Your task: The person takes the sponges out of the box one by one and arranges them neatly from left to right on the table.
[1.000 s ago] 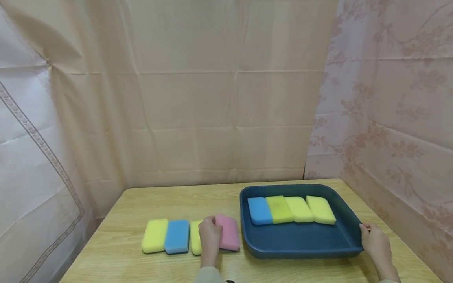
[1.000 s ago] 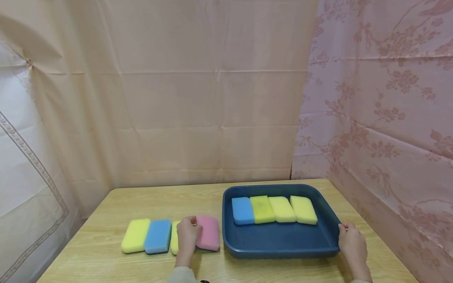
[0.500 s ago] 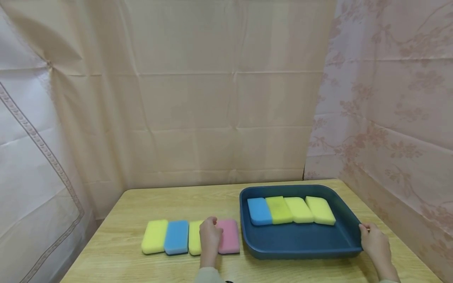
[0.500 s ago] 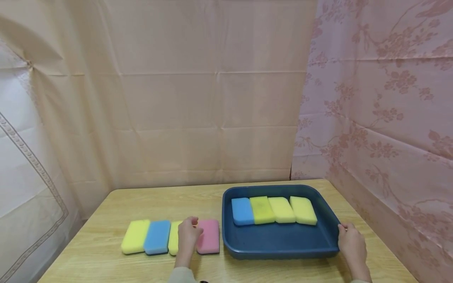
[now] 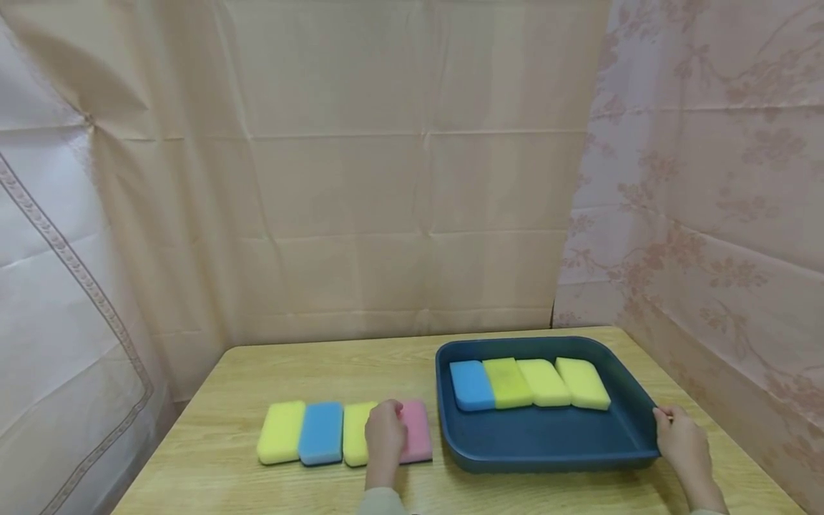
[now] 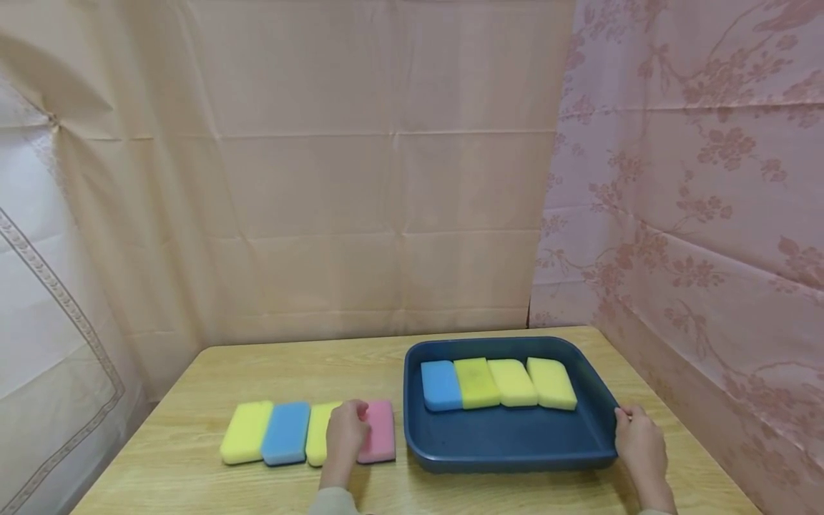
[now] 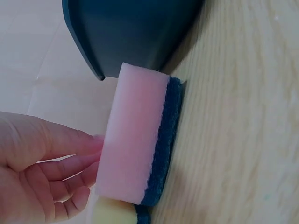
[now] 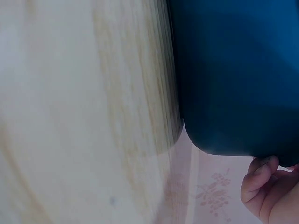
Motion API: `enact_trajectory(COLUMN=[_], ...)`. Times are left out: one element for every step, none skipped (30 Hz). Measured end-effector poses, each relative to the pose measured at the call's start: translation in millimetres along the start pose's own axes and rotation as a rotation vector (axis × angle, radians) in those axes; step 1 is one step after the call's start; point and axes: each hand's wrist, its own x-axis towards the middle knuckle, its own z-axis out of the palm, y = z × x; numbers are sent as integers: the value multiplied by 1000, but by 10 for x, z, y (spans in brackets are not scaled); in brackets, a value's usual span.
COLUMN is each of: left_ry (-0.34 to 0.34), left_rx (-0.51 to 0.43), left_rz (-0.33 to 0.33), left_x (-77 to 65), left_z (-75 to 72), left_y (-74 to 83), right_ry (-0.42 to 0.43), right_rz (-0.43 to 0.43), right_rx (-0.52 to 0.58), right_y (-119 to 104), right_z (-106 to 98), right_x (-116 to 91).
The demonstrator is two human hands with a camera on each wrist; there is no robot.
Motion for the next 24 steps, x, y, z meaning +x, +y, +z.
enact_trajectory(left_ry=[-3, -5, -7, -7, -14, -22, -28, -32, -33, -28, -21, -5, 16, 36, 56, 74, 79, 82, 79, 70, 63, 54, 47, 50], left_rx=[5, 9, 13, 12, 5, -9, -26, -46, -62, -81, -97, -110, -115, -121, -119, -124, -128, -133, -138, -142, -139, -137, -132, -125], left_rz=[0, 2, 3, 3, -2, -5, -11, -10, -6, 2, 17, 43, 76, 108, 136, 160, 177, 187, 190, 181, 177, 176, 178, 193], left_x=[7, 12, 17, 20, 24, 29, 33, 39, 46, 49, 52, 54, 56, 57, 56, 53, 49, 46, 43, 37, 33, 32, 30, 32], left_z=[-4, -12, -14, -23, -30, -41, -48, -56, -58, -60, -56, -50, -37, -24, -11, 2, 16, 27, 37, 50, 64, 77, 90, 106], left_y=[-6, -9, -14, -10, -5, 8, 26, 49, 75, 108, 141, 178, 214, 251, 288, 325, 360, 394, 426, 456, 485, 512, 539, 560], right_ry=[2, 4, 4, 4, 5, 5, 3, 3, 2, 1, -1, -1, -3, -2, -5, -5, -6, -5, -6, -5, -1, 5, 7, 11], right_rz=[-3, -5, -7, -8, -9, -10, -12, -12, -13, -12, -11, -9, -7, -4, -5, -3, 1, 2, 5, 6, 5, 7, 8, 6], right_rx=[1, 2, 0, 1, 1, 0, 2, 2, 3, 4, 5, 7, 9, 9, 11, 12, 13, 13, 13, 12, 11, 10, 9, 8], right_y=[0, 0, 0, 0, 1, 4, 12, 16, 21, 26, 30, 34, 36, 32, 41, 42, 42, 42, 41, 41, 42, 30, 25, 19], right_z=[-1, -2, -2, -3, -2, -1, -1, 1, 3, 4, 5, 6, 7, 8, 8, 9, 9, 10, 10, 12, 13, 15, 15, 14], right_x=[2, 4, 3, 4, 2, -1, -1, -3, -5, -5, -6, -5, -4, -5, -2, -1, -1, 0, 1, 2, 0, -4, -5, -8])
